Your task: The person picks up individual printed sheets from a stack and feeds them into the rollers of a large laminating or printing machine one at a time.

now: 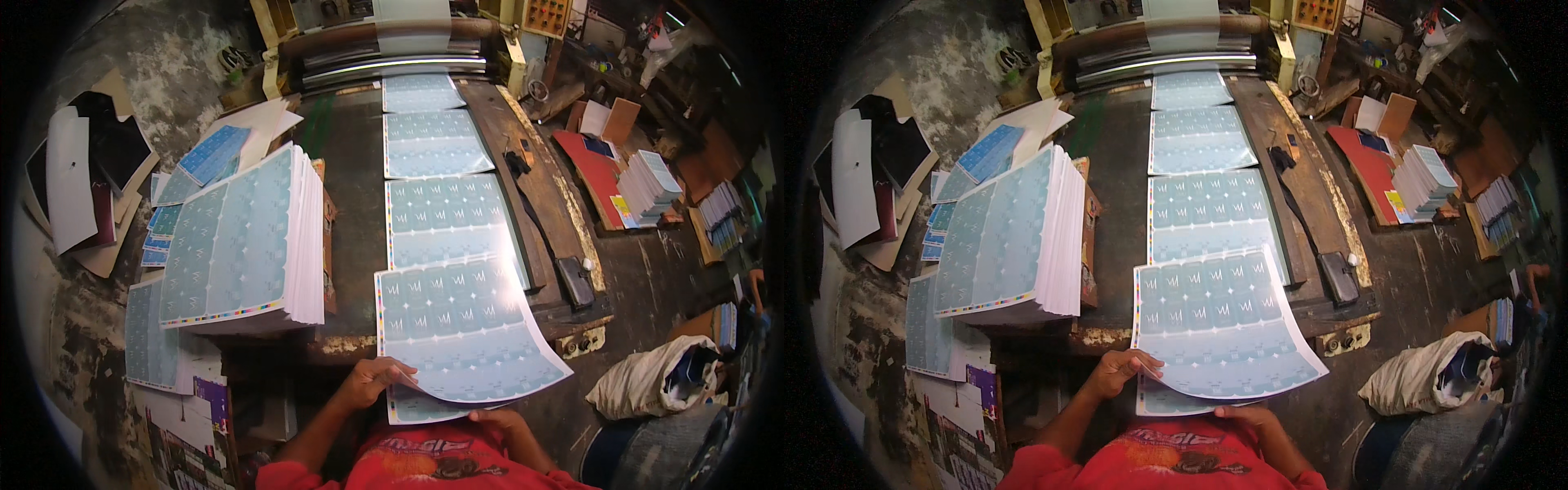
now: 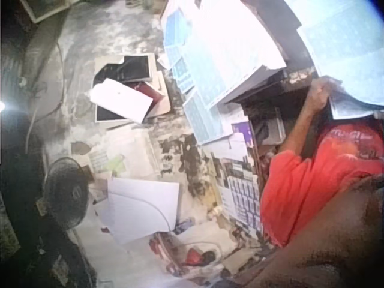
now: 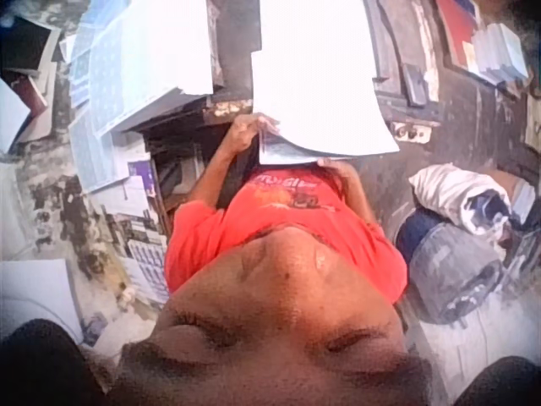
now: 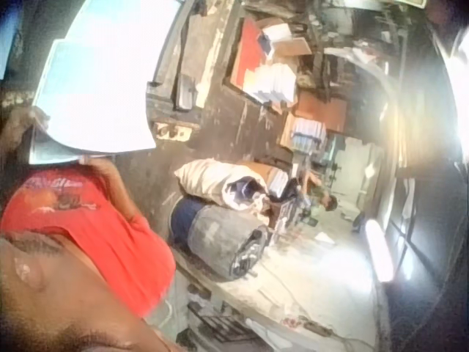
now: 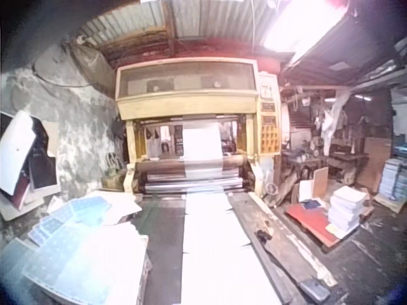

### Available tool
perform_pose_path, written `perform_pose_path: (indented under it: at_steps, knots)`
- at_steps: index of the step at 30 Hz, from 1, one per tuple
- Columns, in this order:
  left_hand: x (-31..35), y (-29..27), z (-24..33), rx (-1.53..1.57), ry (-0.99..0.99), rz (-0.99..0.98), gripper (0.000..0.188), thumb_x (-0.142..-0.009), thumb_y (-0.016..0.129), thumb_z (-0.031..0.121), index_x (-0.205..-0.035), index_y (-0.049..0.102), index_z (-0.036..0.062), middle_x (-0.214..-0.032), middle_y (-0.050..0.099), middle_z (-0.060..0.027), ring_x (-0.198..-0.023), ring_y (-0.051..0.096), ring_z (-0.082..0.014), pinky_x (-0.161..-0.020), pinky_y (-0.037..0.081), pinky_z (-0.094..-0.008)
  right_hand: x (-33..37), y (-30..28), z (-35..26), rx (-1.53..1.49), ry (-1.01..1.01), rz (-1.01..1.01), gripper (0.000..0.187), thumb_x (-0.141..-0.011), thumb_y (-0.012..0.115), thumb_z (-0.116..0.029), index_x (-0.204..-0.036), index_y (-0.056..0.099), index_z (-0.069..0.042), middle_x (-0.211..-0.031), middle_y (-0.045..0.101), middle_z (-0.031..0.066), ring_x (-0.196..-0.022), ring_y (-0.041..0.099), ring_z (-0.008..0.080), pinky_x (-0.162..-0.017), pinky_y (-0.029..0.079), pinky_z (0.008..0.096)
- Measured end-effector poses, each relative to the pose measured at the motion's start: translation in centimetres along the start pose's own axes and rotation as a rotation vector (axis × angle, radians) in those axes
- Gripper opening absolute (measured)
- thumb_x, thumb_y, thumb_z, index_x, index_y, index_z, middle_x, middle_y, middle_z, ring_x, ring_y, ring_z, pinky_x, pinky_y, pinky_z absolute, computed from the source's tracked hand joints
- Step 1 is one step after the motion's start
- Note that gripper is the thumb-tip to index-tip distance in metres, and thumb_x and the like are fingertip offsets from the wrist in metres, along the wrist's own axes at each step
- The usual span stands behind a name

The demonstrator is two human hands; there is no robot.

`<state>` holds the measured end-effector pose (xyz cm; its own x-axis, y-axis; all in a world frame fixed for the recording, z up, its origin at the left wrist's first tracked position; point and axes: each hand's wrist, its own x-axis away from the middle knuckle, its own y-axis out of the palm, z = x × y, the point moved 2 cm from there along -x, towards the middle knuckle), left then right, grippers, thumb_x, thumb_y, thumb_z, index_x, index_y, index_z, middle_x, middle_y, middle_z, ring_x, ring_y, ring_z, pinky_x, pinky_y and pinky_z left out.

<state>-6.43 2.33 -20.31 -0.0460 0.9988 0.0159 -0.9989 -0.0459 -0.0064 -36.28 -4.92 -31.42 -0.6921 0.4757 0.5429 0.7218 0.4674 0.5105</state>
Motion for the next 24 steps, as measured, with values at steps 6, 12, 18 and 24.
perform_pose_path:
  at_steps: [6, 12, 18, 24]
  knots:
    - [1.5, 1.4, 0.9, -0.120, 0.102, -0.050, 0.042, -0.100, 0.049, 0.036, -0.087, 0.074, 0.0044, -0.093, 0.074, -0.0082, -0.103, 0.066, -0.0256, -0.097, 0.041, -0.0394, 2.1, 2.1, 1.6, -0.027, 0.125, 0.087, 0.055, -0.072, 0.080, -0.021, -0.121, 0.061, -0.002, -0.118, 0.062, 0.0133, -0.112, 0.057, 0.0279, -0.096, 0.045, 0.0407]
    - [2.0, 1.8, 2.5, -0.165, 0.131, -0.094, 0.039, -0.100, 0.050, 0.036, -0.087, 0.074, 0.0079, -0.093, 0.074, -0.0051, -0.103, 0.066, -0.0244, -0.097, 0.041, -0.0406, 0.2, 2.7, 2.1, -0.055, 0.094, 0.100, 0.050, -0.074, 0.078, -0.023, -0.117, 0.062, -0.002, -0.115, 0.063, 0.0135, -0.109, 0.057, 0.0274, -0.094, 0.045, 0.0407]
    - [2.4, 2.1, 3.0, -0.162, 0.106, -0.120, 0.038, -0.099, 0.051, 0.036, -0.087, 0.074, 0.0089, -0.093, 0.074, -0.0045, -0.104, 0.066, -0.0243, -0.098, 0.040, -0.0418, -1.1, 2.8, 2.5, -0.070, 0.089, 0.111, 0.045, -0.076, 0.075, -0.025, -0.113, 0.063, -0.002, -0.112, 0.064, 0.0137, -0.107, 0.058, 0.0269, -0.092, 0.045, 0.0406]
    - [1.7, 2.2, 3.9, -0.155, 0.109, -0.140, 0.043, -0.098, 0.050, 0.042, -0.087, 0.074, 0.0082, -0.092, 0.074, -0.0061, -0.104, 0.066, -0.0267, -0.097, 0.040, -0.0418, -1.8, 2.7, 2.8, -0.092, 0.072, 0.130, 0.041, -0.078, 0.073, -0.027, -0.109, 0.064, -0.001, -0.109, 0.064, 0.0140, -0.104, 0.059, 0.0265, -0.090, 0.046, 0.0406]
